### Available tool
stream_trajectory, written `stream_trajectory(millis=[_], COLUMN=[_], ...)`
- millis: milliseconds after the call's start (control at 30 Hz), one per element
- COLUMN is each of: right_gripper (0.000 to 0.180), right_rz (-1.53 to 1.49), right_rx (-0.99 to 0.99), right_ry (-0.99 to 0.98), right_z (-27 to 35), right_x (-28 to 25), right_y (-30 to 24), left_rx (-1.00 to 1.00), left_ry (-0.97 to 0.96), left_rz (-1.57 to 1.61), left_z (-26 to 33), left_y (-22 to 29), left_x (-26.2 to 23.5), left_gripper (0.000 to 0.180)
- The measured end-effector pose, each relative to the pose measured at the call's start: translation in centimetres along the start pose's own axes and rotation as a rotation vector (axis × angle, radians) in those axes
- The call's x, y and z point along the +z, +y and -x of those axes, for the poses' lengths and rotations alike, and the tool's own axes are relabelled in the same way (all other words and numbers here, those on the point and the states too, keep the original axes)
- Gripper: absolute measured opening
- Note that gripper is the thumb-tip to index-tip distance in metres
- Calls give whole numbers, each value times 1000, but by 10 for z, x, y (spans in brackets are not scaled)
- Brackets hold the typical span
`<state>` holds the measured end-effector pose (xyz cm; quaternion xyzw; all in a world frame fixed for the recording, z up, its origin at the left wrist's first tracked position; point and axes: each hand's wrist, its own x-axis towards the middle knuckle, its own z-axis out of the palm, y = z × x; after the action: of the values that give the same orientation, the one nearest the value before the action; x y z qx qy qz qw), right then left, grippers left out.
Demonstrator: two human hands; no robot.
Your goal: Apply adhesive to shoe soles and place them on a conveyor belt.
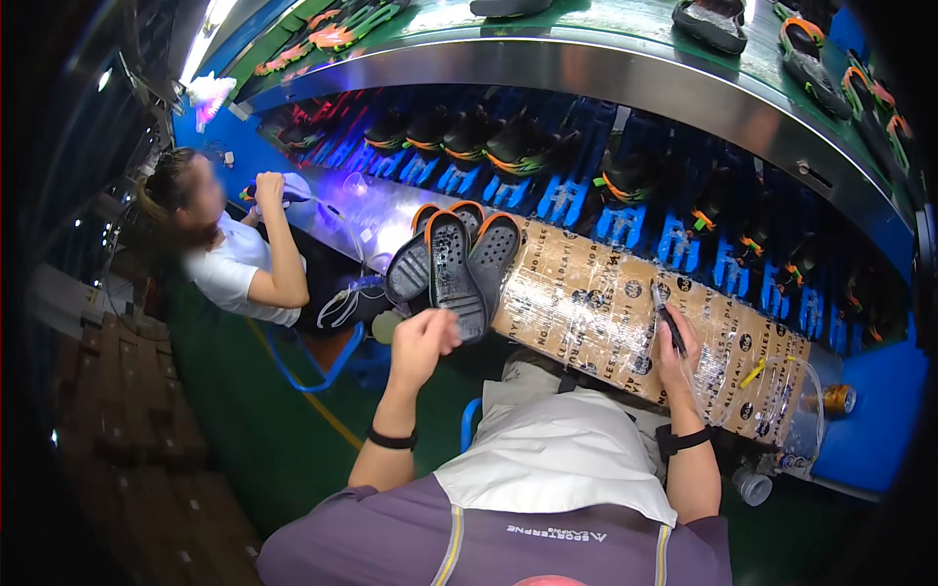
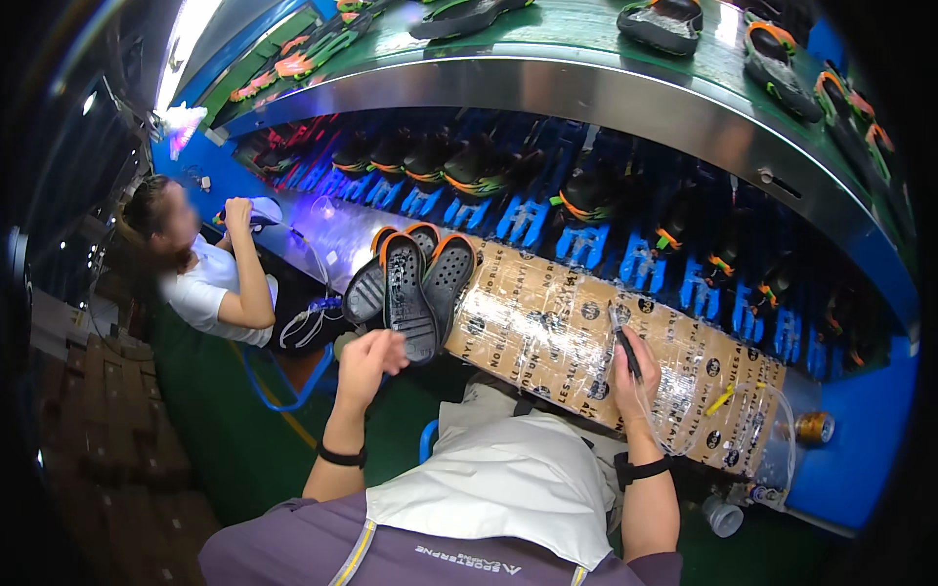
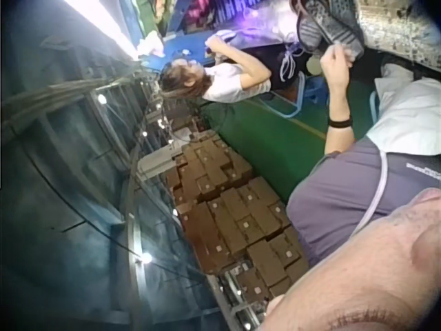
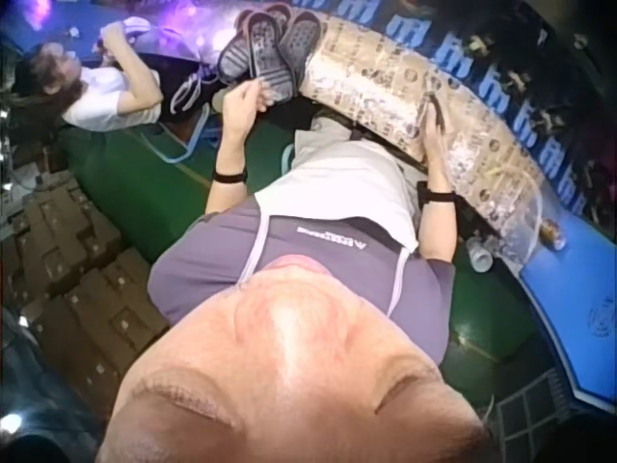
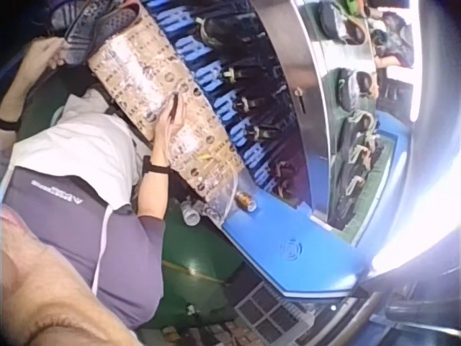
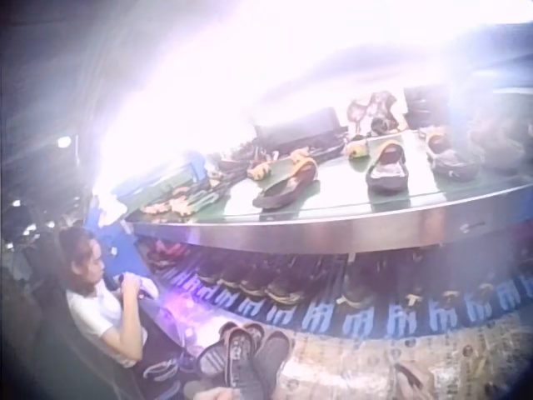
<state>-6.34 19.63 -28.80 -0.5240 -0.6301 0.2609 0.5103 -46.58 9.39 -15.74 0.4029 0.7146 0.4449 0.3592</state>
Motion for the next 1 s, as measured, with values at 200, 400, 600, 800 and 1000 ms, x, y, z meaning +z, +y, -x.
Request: stream_trajectory(millis=[200, 400, 600, 800, 1000], right_gripper=[30, 31, 30, 31, 31], right_rz=[-20, -19, -30, -24, -4], right_rx=[-12, -13, -30, -40, -31], right_ry=[-5, -9, -6, 0, -5], right_z=[1, 2, 3, 3, 4], right_x=[-1, 0, -1, -1, 1], right_y=[-3, -4, -6, -6, -2], left_rx=[-404, -418, -329, -207, 16], left_ry=[73, 16, 107, 235, 200], left_rz=[146, 314, -42, -199, 470], left_z=[17, 1, -1, 0, 3], left_y=[-44, -67, -41, -20, 10], left_x=[-7, 11, 3, -2, -21], left_gripper=[53, 33, 24, 25, 26])
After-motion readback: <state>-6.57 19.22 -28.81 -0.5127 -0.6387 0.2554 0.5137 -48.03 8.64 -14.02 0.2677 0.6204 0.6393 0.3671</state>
